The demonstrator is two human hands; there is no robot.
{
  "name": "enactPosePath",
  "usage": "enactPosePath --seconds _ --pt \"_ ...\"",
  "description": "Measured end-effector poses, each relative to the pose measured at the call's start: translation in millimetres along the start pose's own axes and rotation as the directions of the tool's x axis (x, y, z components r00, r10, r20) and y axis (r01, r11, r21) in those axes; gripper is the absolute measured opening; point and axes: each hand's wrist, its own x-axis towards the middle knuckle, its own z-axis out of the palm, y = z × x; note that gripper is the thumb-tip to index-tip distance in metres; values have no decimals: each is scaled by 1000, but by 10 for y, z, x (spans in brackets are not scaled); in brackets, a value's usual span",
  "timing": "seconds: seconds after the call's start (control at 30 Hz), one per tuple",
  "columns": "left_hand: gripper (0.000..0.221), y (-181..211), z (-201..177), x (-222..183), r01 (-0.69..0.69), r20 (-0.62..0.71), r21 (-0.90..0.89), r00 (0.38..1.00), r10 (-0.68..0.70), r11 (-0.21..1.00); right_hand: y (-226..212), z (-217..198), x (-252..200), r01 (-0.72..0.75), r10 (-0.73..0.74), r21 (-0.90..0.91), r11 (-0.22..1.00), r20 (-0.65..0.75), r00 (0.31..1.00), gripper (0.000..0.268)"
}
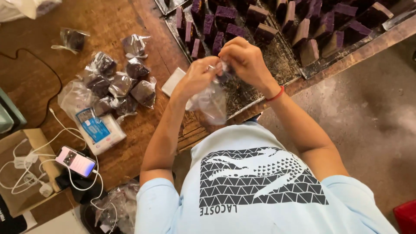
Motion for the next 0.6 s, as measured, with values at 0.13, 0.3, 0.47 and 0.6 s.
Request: enactPosePath --seconds 0.13,0.3,0.47,0.6 --pt "13 171 93 -218 -305 -213 342 896 390 889 165 105 -39 -314 303 497 809 105 947 11" --pt "12 133 98 -371 -336 -334 686 643 689 645 323 200 76 -495 401 690 528 311 862 10" --pt "4 -31 159 -530 -101 -713 425 576 401 900 79 415 191 -298 36 612 732 402 915 14" --pt "8 -290 294 -660 -162 -774 -110 633 17 981 -97 628 255 140 -200 225 964 270 942 19"
